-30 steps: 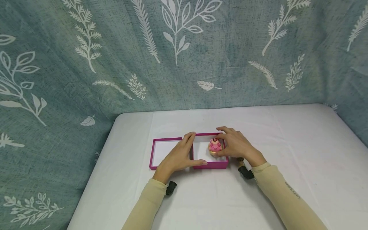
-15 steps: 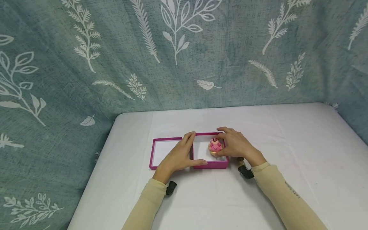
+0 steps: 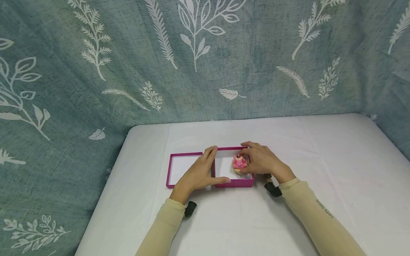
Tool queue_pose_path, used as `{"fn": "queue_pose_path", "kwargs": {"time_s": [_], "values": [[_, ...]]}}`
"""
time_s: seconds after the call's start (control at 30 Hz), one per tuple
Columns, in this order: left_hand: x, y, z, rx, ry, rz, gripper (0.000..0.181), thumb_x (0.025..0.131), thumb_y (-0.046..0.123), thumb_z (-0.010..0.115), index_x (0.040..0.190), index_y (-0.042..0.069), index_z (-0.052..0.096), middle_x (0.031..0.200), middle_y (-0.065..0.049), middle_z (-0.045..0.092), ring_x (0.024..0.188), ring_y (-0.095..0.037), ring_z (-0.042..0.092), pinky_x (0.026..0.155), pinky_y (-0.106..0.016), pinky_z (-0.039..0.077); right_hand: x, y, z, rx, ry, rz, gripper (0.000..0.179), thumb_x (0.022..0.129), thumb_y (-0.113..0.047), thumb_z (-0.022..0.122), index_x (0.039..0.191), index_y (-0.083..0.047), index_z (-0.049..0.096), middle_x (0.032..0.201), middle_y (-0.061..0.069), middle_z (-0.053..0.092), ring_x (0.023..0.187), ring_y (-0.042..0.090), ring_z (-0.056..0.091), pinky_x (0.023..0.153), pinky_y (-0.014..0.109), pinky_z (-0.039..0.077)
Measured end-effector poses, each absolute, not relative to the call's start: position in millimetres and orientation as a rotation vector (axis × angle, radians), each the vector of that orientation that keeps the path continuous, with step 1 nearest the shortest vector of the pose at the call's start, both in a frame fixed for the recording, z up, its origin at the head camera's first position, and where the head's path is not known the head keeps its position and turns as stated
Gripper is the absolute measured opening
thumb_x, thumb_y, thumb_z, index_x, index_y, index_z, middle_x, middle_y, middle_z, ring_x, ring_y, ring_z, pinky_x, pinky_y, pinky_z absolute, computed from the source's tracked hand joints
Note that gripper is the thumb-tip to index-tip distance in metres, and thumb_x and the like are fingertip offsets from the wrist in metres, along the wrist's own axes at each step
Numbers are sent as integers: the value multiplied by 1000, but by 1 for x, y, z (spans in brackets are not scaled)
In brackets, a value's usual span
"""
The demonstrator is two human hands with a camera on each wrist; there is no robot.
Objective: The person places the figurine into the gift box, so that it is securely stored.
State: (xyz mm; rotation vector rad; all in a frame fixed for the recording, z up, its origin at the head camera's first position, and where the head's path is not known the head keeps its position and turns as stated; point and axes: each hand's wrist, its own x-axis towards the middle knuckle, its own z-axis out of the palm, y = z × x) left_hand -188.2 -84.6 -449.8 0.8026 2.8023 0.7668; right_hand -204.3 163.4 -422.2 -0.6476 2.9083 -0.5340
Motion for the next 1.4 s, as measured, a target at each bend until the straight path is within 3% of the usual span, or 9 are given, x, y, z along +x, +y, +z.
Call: {"fn": "queue_pose_path", "kwargs": {"time_s": [0.47,0.8,1.4], "values": [[-189,-84,-450,799,2808,772,117,74,73,67,158,12,14,162,-3,19,145,-24,33,115,-43,35,-205,162,-423,-630,2899,-541,64,70,-41,86,123,-9,68,147,19,46,133,43,44,106,64,34],[-189,-84,-452,807,2809,774,118,74,75,66,159,14,11,162,-2,18,145,-22,32,116,-41,35,-204,162,-426,-625,2886,-600,53,73,-36,83,117,-10,70,147,21,46,132,45,45,104,67,34],[-188,-85,-449,817,2806,776,117,75,72,68,158,10,13,162,-4,18,145,-24,32,115,-42,35,-200,159,-430,-558,2896,-654,56,73,-28,84,123,-8,67,147,23,44,133,46,42,108,66,31]]}}
